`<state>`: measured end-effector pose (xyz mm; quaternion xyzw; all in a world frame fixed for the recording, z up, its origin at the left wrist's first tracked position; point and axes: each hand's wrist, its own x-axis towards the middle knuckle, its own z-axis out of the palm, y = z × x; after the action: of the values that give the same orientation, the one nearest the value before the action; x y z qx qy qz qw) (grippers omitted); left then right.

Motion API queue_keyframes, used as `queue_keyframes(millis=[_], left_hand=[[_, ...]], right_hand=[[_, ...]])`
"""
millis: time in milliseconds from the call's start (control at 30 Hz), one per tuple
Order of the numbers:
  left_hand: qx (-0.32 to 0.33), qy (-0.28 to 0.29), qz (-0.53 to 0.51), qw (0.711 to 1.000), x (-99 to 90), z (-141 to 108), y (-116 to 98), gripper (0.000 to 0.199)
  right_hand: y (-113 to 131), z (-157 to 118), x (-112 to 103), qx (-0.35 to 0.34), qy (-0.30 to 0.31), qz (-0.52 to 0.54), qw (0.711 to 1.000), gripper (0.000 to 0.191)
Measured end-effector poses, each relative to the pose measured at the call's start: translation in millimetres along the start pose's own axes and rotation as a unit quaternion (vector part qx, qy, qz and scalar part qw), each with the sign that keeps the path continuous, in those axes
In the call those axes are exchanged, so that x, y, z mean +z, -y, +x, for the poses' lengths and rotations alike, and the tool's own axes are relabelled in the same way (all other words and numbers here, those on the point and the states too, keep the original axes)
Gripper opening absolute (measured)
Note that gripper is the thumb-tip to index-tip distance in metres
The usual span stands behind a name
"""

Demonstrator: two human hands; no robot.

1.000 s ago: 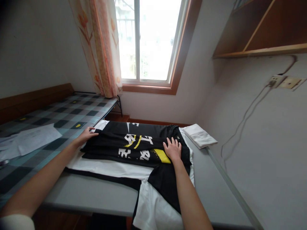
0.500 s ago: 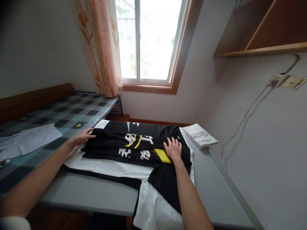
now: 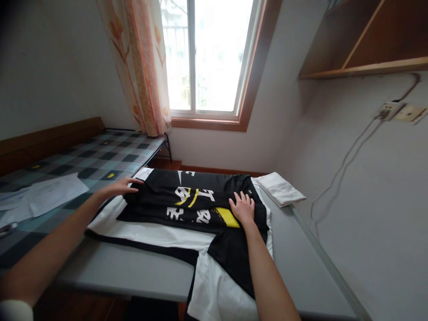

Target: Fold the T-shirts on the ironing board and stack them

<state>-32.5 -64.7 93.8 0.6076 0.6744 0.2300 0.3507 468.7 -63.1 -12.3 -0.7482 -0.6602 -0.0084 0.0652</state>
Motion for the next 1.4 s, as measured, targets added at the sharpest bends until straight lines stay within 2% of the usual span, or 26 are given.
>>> queue_keyframes(millis=[67,133,267,333,400,467,533,667,900,1033,1400], left_hand=[[0.018,0.030,0.006,0.999,12.5,3.1,-24.8,0.058],[0.055,0.039,-0.006,0.998,36.2,6.5,-48.5,0.059],[0.103,0.091,0.010,0.990,104.7,10.6,-78.2,0.066],[0.131,0.114,0.059,0.983,135.9,11.0,-82.2,0.057],[0.167,0.068,0.150,0.972,157.2,11.0,-81.6,0.040],[0.174,0.000,0.237,0.956,167.8,10.6,-79.2,0.031],[0.147,-0.039,0.293,0.944,170.8,9.9,-77.1,0.032],[0.097,-0.022,0.335,0.937,169.0,9.1,-75.5,0.040],[0.132,-0.011,0.319,0.939,168.8,10.5,-75.9,0.025],[0.160,0.027,0.270,0.949,170.0,7.6,-80.1,0.021],[0.153,0.062,0.222,0.961,170.4,4.3,-78.7,0.019]], right_hand=[[-0.6,0.4,0.9,0.001,-0.002,0.000,1.000,0.055],[-1.1,0.6,1.4,0.001,-0.004,0.001,1.000,0.055],[-1.6,0.2,1.0,-0.002,-0.002,0.005,1.000,0.056],[-1.8,0.1,0.7,-0.002,-0.002,0.005,1.000,0.056],[-2.0,0.3,0.7,-0.002,-0.001,0.006,1.000,0.056],[-2.3,0.7,1.3,-0.003,0.000,0.007,1.000,0.056],[-2.6,1.2,2.0,-0.002,0.001,0.006,1.000,0.056],[-2.5,1.7,2.0,0.000,0.002,0.008,1.000,0.055],[-1.6,0.5,-0.3,-0.001,-0.001,0.011,1.000,0.054],[-1.8,0.1,-0.6,-0.004,-0.004,0.012,1.000,0.054],[-2.1,0.3,-0.5,-0.002,-0.005,0.010,1.000,0.055]])
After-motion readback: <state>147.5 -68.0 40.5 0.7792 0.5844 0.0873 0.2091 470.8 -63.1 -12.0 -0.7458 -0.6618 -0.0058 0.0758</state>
